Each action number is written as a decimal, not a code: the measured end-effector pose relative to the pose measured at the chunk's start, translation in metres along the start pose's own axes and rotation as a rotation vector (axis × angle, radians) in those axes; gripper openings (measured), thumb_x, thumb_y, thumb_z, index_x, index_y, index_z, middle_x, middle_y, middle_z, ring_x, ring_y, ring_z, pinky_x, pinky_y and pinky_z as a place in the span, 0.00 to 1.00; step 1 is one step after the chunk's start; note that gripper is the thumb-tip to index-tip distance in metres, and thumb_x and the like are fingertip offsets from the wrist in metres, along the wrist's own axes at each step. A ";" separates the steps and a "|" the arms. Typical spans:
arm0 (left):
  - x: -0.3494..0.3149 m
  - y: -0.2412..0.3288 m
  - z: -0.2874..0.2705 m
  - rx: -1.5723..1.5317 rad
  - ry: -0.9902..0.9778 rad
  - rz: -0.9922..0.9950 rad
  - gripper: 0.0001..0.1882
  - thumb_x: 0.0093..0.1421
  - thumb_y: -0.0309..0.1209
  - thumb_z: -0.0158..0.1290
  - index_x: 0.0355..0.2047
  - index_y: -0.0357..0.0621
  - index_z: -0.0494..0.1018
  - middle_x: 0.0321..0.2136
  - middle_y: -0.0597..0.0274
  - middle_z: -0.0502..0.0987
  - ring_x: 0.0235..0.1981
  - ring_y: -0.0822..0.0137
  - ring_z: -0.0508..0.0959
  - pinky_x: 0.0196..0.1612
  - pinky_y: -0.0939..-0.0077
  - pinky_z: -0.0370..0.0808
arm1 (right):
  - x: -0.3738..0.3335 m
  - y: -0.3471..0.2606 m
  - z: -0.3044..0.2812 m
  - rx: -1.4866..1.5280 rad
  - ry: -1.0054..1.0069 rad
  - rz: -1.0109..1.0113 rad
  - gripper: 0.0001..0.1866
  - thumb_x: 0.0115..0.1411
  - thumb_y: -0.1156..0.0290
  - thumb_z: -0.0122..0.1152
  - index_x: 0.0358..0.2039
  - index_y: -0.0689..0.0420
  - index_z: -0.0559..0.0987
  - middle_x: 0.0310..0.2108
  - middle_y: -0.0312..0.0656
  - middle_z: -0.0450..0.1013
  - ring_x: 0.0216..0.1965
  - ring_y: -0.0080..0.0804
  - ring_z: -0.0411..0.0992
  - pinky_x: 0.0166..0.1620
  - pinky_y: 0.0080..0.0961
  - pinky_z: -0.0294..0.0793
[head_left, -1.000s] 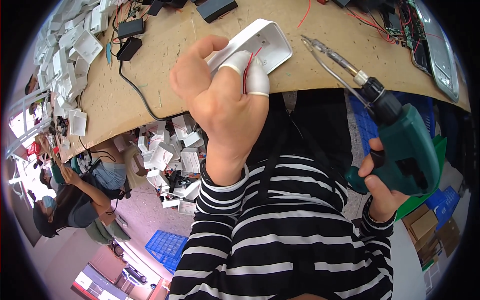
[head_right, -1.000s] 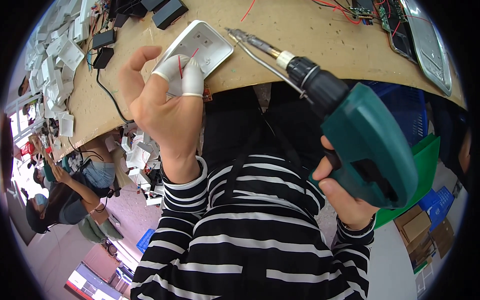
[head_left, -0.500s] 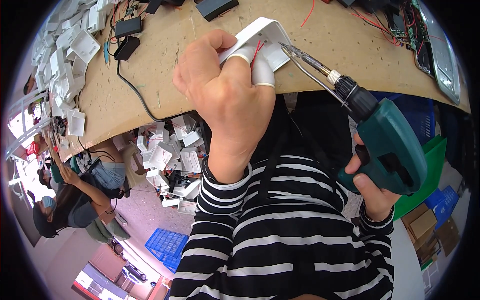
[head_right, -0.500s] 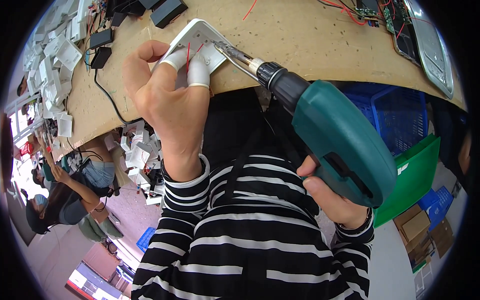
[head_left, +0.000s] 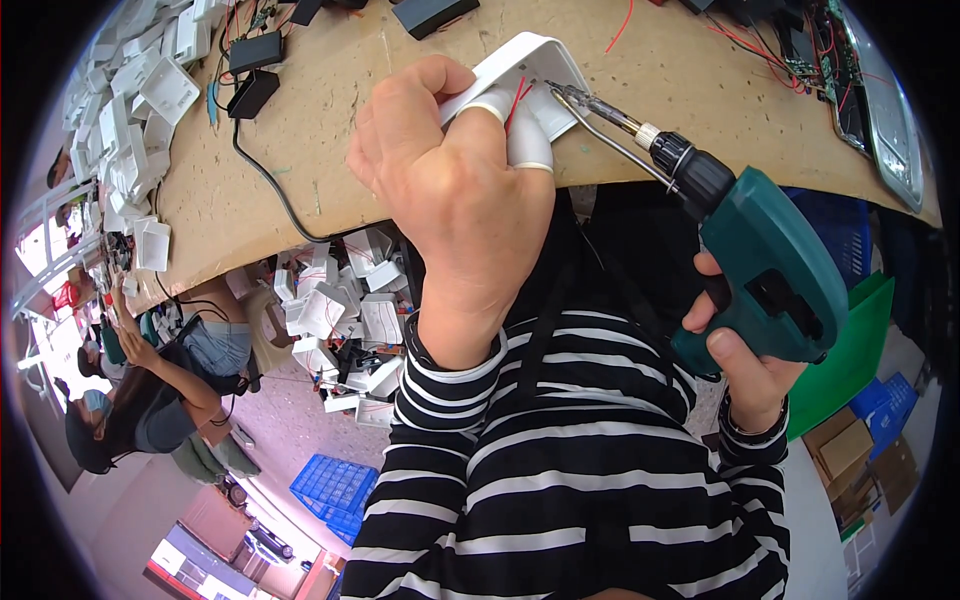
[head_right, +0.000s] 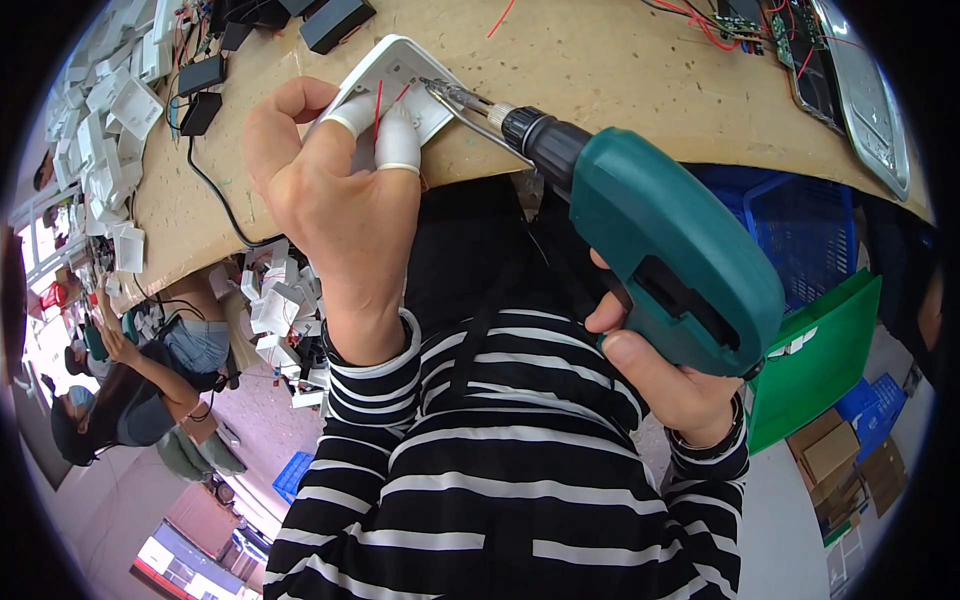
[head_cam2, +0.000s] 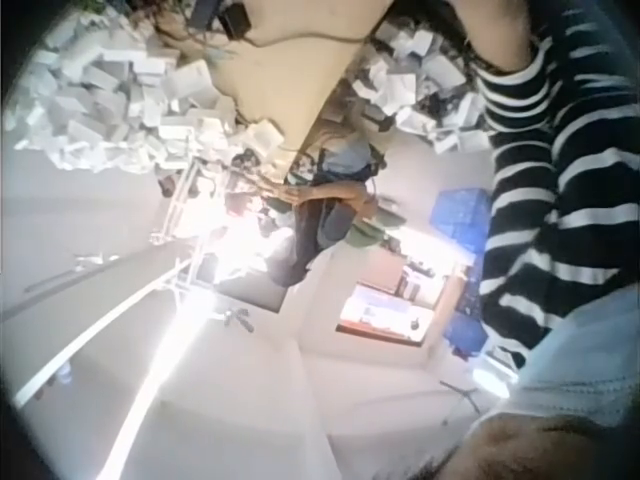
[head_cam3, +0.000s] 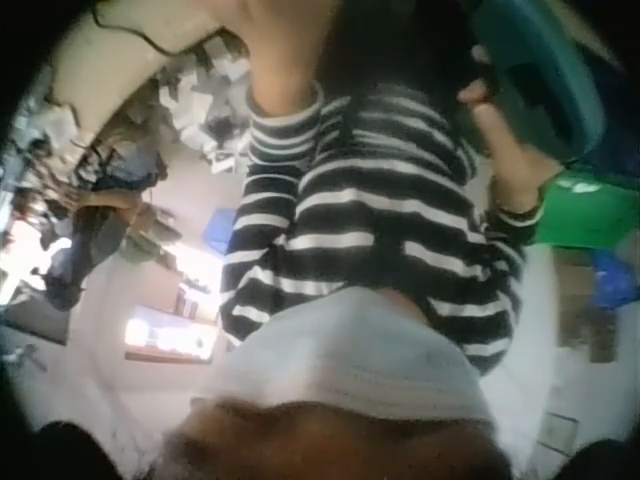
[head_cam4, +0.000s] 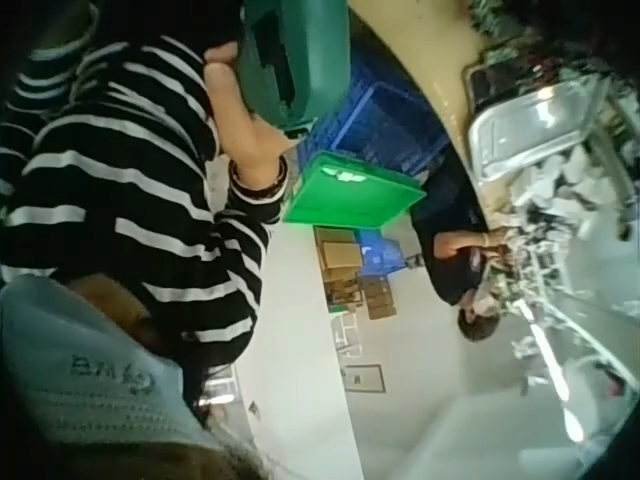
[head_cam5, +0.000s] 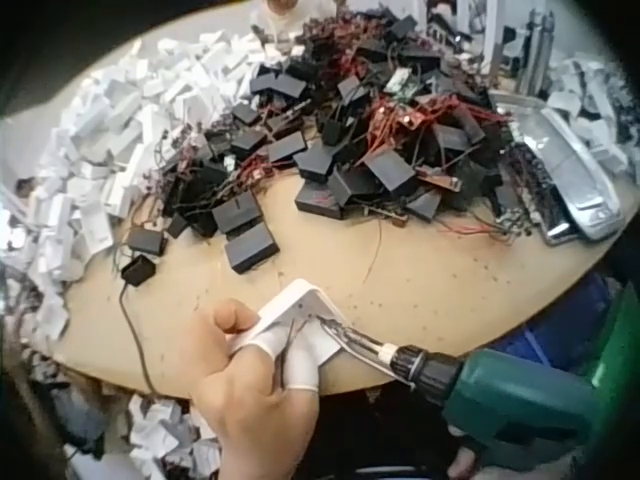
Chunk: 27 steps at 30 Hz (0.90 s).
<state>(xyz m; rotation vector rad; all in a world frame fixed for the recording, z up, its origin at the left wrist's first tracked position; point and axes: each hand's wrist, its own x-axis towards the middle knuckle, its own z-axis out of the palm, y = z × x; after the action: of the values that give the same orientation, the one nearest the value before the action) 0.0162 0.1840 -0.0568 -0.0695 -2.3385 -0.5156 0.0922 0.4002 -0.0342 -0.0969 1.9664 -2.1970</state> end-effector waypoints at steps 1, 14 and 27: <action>0.000 0.000 0.000 0.000 -0.002 -0.001 0.07 0.34 0.23 0.56 0.12 0.37 0.68 0.31 0.59 0.69 0.32 0.60 0.67 0.38 0.67 0.58 | 0.001 0.000 0.001 0.008 0.017 -0.002 0.34 0.47 0.76 0.58 0.55 0.67 0.57 0.44 0.59 0.67 0.29 0.32 0.71 0.31 0.24 0.73; 0.000 0.000 0.002 0.003 0.012 -0.003 0.06 0.35 0.23 0.57 0.13 0.37 0.69 0.31 0.59 0.69 0.31 0.60 0.66 0.36 0.67 0.58 | 0.007 -0.002 0.005 0.001 0.057 0.038 0.34 0.47 0.74 0.59 0.54 0.66 0.57 0.41 0.58 0.68 0.26 0.31 0.70 0.29 0.22 0.72; 0.001 -0.001 0.002 -0.007 0.004 -0.004 0.06 0.34 0.22 0.56 0.13 0.37 0.69 0.31 0.59 0.68 0.31 0.60 0.66 0.35 0.67 0.59 | 0.008 -0.007 0.004 0.051 -0.011 0.032 0.24 0.49 0.83 0.56 0.48 0.69 0.64 0.40 0.51 0.69 0.31 0.29 0.70 0.34 0.23 0.72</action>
<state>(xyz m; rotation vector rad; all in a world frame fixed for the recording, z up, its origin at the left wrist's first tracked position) 0.0145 0.1833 -0.0579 -0.0672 -2.3337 -0.5259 0.0845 0.3958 -0.0277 -0.0696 1.8919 -2.2198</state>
